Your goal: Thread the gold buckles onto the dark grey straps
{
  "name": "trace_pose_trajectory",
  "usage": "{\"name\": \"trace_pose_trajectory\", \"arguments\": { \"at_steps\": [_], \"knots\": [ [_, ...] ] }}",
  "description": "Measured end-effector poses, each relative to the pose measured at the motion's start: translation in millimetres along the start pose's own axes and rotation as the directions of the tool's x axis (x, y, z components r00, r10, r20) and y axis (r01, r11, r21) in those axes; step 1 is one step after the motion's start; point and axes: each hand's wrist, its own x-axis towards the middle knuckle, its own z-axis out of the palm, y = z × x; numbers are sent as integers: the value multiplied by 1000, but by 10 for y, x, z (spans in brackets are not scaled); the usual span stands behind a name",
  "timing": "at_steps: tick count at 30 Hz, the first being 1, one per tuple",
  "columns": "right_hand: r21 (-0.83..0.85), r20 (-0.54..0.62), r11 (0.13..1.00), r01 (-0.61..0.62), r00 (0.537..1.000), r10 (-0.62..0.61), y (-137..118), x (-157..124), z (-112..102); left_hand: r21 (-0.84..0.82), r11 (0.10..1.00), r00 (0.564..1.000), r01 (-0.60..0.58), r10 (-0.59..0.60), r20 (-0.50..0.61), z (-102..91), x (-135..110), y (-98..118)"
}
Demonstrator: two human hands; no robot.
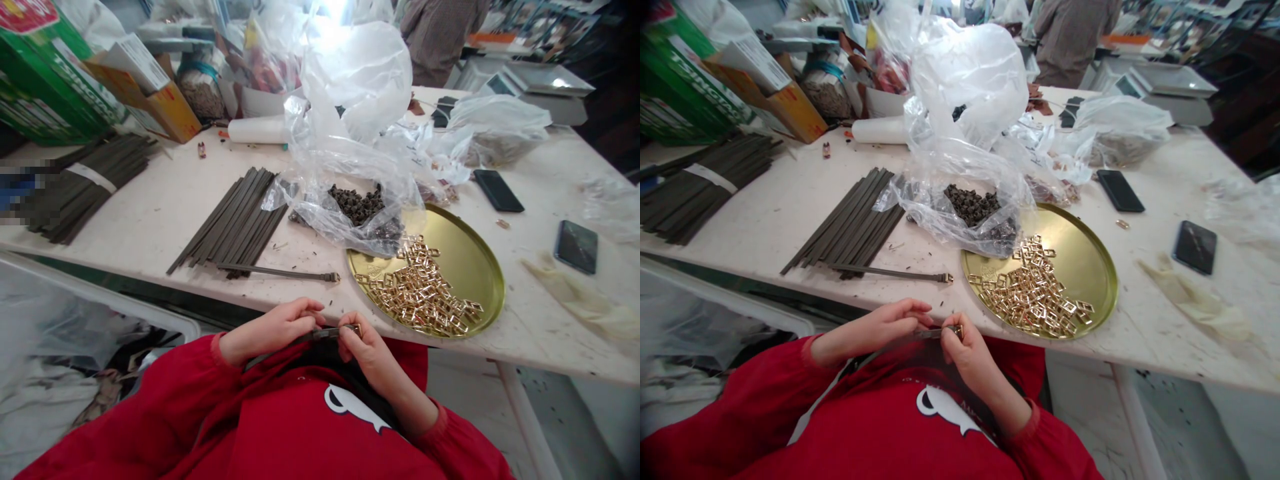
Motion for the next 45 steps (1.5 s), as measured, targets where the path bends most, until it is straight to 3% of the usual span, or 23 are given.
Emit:
{"name": "trace_pose_trajectory", "arguments": {
  "at_steps": [4,6,12,17,23,28,32,34,37,39,42,45],
  "knots": [
    [57,-39,998,-23,999,25,33,11,23,-136,969,975,206,-190,119,-36,-54,-68],
    [22,-59,999,-26,998,27,51,9,47,-247,938,968,244,-221,115,30,-45,-108],
    [-115,-113,993,-6,994,-7,127,-17,70,-312,935,986,169,-162,47,173,20,-176],
    [-133,-47,991,-12,999,6,133,-45,67,-289,943,986,165,-157,50,185,5,-225],
    [-254,10,963,89,996,-90,74,-84,45,-282,943,983,179,-161,87,249,24,-203],
    [-249,20,963,101,995,-99,60,-120,3,-88,976,969,201,-185,165,194,-34,-99],
    [-229,52,967,110,994,-101,59,-140,-16,23,989,971,147,-148,186,175,-104,-64],
    [-222,50,969,107,994,-98,60,-144,-9,120,991,988,64,-80,135,209,-121,-49],
    [-219,5,972,81,997,-82,67,-140,17,362,928,995,-83,99,-24,301,-115,-26],
    [-197,-24,979,50,998,-56,74,-133,34,504,856,980,-113,181,-87,362,-97,-27],
    [-161,-35,987,30,999,-36,78,-128,40,632,765,975,-121,211,-68,406,-73,-52],
    [-204,-18,976,74,997,-79,65,-136,25,629,767,985,-124,169,-12,373,-73,-57]
  ]
}}
